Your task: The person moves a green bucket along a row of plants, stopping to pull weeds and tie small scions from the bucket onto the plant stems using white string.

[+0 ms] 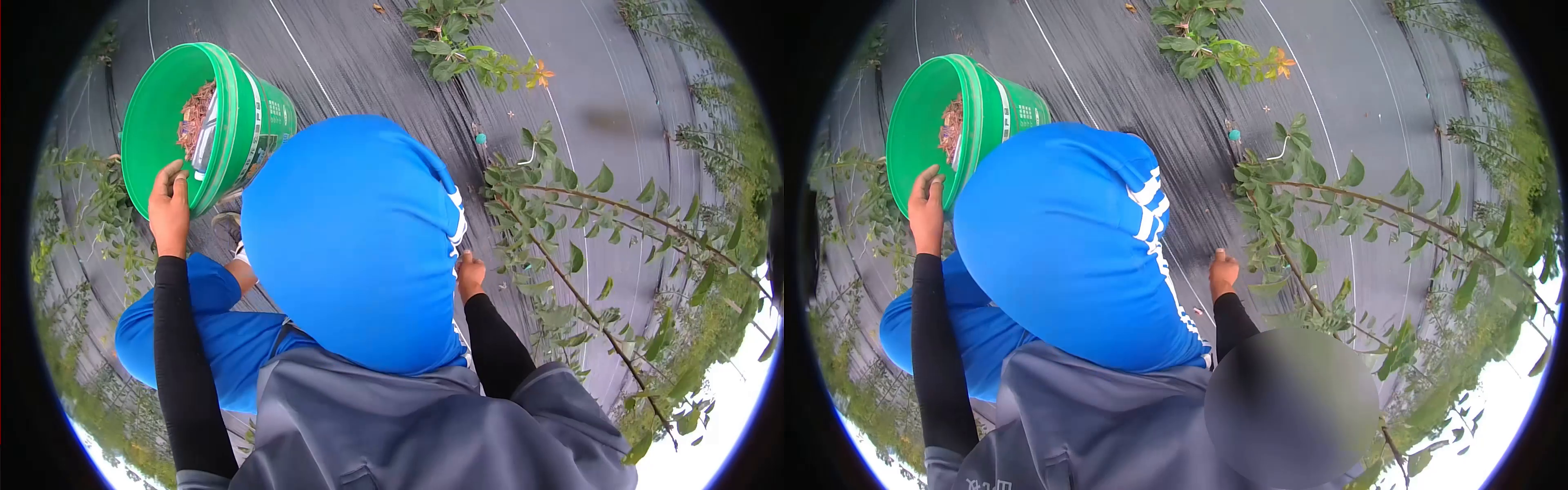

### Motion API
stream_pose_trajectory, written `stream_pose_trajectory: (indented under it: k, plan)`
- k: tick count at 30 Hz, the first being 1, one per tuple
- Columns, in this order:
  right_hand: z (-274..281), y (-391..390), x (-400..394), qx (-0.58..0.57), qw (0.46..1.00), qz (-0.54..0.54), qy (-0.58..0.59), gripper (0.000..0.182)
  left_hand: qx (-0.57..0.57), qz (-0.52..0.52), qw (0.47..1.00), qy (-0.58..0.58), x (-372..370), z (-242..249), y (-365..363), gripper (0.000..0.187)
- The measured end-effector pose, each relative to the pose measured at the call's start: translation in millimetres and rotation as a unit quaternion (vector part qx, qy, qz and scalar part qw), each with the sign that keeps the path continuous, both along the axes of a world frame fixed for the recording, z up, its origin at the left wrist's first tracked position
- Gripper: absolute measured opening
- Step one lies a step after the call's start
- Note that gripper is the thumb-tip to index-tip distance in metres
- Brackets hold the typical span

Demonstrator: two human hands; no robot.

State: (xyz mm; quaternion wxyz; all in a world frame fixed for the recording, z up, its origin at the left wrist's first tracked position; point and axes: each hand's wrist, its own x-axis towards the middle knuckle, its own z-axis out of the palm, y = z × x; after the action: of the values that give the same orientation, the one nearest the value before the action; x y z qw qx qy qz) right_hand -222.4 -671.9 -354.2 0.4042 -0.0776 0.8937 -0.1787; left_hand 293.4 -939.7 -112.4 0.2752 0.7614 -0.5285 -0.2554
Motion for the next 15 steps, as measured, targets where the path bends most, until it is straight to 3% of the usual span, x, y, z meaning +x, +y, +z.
stream_pose_trajectory:
  k: [2,4,5,7,8,13,15]
  plan:
    - [66.9,-29.2,39.1,-0.017,1.000,0.004,-0.017,0.034,-0.011,-0.031,0.998,-0.063,-2.1,5.1,2.5,0.028]
    - [80.5,-38.1,48.8,-0.034,0.987,-0.026,-0.155,0.028,-0.007,-0.039,0.997,-0.060,-2.7,11.7,2.4,0.031]
    - [89.4,-38.7,53.2,-0.041,0.973,-0.040,-0.224,0.025,-0.012,-0.006,0.999,0.031,-8.1,18.3,3.4,0.032]
    - [114.8,-40.2,54.1,-0.093,0.968,-0.026,-0.232,0.024,0.006,0.048,0.985,0.168,-24.5,50.3,7.4,0.037]
    - [124.5,-51.1,59.1,-0.143,0.958,-0.007,-0.249,0.022,0.013,0.022,0.983,0.182,-21.8,61.0,7.1,0.044]
    - [173.7,-87.0,65.5,-0.212,0.941,0.041,-0.261,0.020,-0.093,-0.042,0.971,0.215,-15.1,169.0,12.4,0.043]
    - [203.9,-96.6,62.1,-0.248,0.939,0.113,-0.211,0.021,-0.111,-0.055,0.966,0.225,-6.6,198.4,17.7,0.041]
